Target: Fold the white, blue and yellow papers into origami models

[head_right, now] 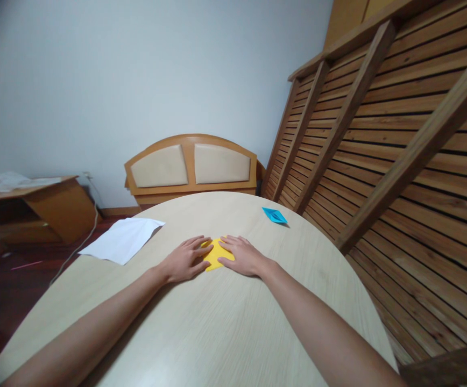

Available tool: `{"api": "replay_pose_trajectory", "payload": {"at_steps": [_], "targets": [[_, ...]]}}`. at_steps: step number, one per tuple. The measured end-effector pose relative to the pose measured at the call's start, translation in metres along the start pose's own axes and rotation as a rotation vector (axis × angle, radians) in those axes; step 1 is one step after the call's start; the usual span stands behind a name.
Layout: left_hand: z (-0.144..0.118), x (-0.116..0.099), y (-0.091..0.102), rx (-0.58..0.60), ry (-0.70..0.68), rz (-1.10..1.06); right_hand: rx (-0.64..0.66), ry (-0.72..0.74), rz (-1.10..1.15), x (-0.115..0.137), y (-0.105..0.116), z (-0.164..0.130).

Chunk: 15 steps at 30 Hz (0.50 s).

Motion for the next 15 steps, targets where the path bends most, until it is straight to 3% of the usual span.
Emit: {"api": "replay_pose_trajectory", "payload": {"at_steps": [5,15], "targets": [[-0.002,-0.009,-0.001,0.081,-0.148,-0.100,0.007,-0.013,-0.023,-0.004,0.001,-0.001],[-0.004,-0.003,-0.001,0.086,-0.139,-0.148,-0.060,0.205,-0.008,0.019,0.015,-0.004]]}}
Point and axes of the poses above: each hand's wrist, its own z-axis towards the middle knuckle, its own y-axis out of the back of the hand, x = y × z, the point moved 6 cm from there along z, towards the middle knuckle
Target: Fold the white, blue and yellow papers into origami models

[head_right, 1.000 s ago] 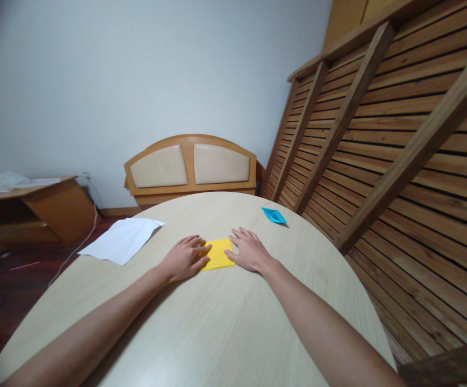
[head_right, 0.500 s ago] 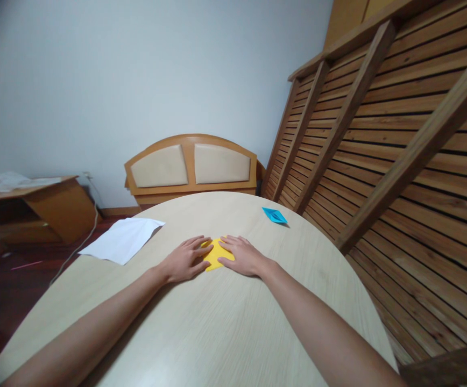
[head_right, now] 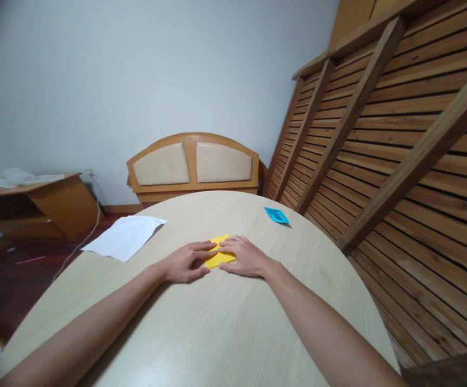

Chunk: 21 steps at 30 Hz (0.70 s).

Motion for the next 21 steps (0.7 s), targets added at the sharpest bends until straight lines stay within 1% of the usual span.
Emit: {"api": "replay_pose_trajectory", "payload": {"at_steps": [7,13,17,21], "targets": [[0.0010,-0.0004,0.0014,-0.016,0.009,-0.016,-0.052,-0.001,-0.003,-0.0033,-0.0015,0.0008],[0.0022,0.0014,0.0000,-0.027,0.000,-0.016,-0.054,0.003,0.003,0.0017,0.0003,0.0005],[0.0017,0.0003,0.0016,-0.016,0.000,-0.003,-0.072,-0.025,0.019,0.0032,0.0012,0.0007],[0.0005,0.0021,0.0016,-0.011,0.062,0.026,-0.098,-0.061,0.033,0.0005,-0.0006,0.0013]]}}
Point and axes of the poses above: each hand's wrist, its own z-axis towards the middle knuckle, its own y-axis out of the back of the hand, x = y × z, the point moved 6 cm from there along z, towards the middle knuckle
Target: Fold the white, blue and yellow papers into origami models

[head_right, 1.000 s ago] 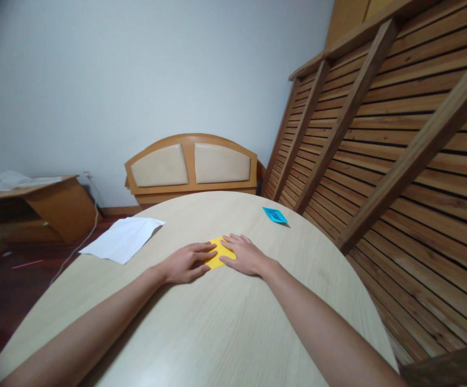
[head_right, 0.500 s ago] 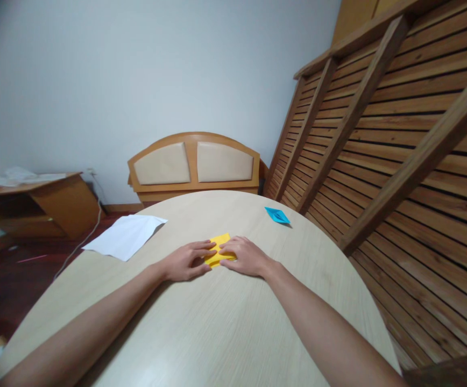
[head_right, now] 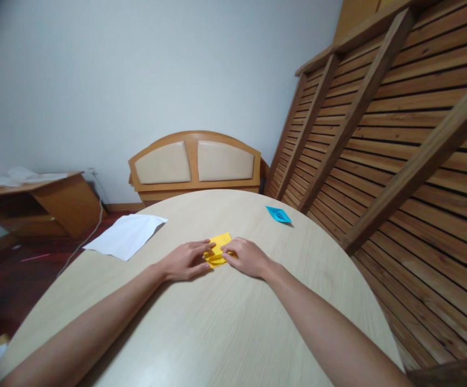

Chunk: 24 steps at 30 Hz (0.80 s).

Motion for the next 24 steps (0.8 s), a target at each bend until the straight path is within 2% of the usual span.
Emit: {"api": "replay_pose_trajectory", "payload": {"at_steps": [7,12,17,24], "targets": [[0.003,0.007,-0.004,-0.035,0.135,0.012,0.016,-0.026,0.005,-0.002,0.001,0.001],[0.006,0.009,-0.002,-0.068,0.199,-0.036,0.045,-0.034,-0.073,-0.002,0.007,0.000],[0.009,0.009,-0.002,-0.105,0.275,-0.081,-0.002,-0.108,-0.127,-0.010,0.006,0.000],[0.009,0.017,-0.007,-0.223,0.351,-0.061,-0.060,-0.199,-0.172,-0.013,0.002,0.000]]}}
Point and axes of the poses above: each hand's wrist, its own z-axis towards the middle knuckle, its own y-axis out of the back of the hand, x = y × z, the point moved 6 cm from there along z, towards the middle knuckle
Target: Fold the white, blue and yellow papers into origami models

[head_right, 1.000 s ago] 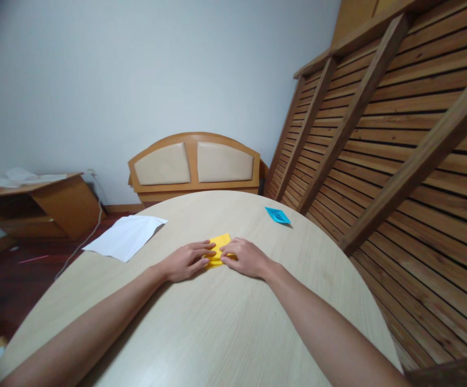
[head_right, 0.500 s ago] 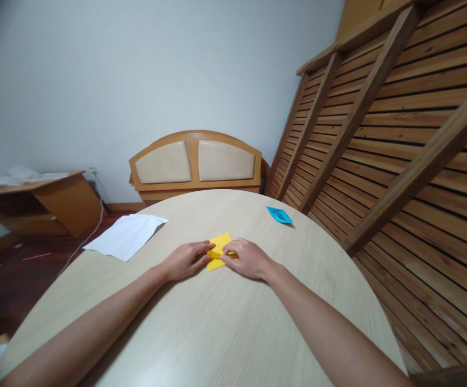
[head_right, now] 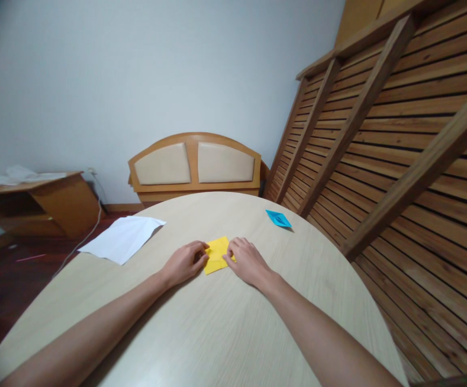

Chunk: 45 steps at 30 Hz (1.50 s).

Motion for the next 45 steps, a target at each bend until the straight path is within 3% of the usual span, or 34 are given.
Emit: {"api": "replay_pose_trajectory", "payload": {"at_steps": [3,7,11,13,18,27,37,45], "targets": [[0.001,0.002,-0.001,-0.032,-0.020,0.003,0.008,0.067,-0.003,0.012,0.003,0.001],[0.001,0.002,0.000,-0.038,-0.022,0.021,0.144,0.213,0.057,0.032,-0.002,-0.003],[-0.001,0.005,0.007,-0.074,0.049,0.099,0.259,0.197,0.069,0.034,-0.007,-0.008],[-0.001,0.003,0.009,-0.083,0.019,0.132,0.278,0.163,0.050,0.031,-0.008,-0.010],[-0.003,-0.014,0.001,0.078,-0.187,0.128,0.299,0.114,0.015,0.028,-0.009,-0.010],[-0.007,-0.029,0.009,0.126,-0.260,0.186,0.353,0.150,-0.027,0.028,0.001,-0.014],[-0.009,-0.030,0.008,0.145,-0.222,0.274,0.347,0.203,-0.112,0.030,0.036,-0.015],[-0.008,-0.024,0.002,0.106,-0.198,0.216,0.342,0.288,-0.150,0.065,0.029,-0.021]]}}
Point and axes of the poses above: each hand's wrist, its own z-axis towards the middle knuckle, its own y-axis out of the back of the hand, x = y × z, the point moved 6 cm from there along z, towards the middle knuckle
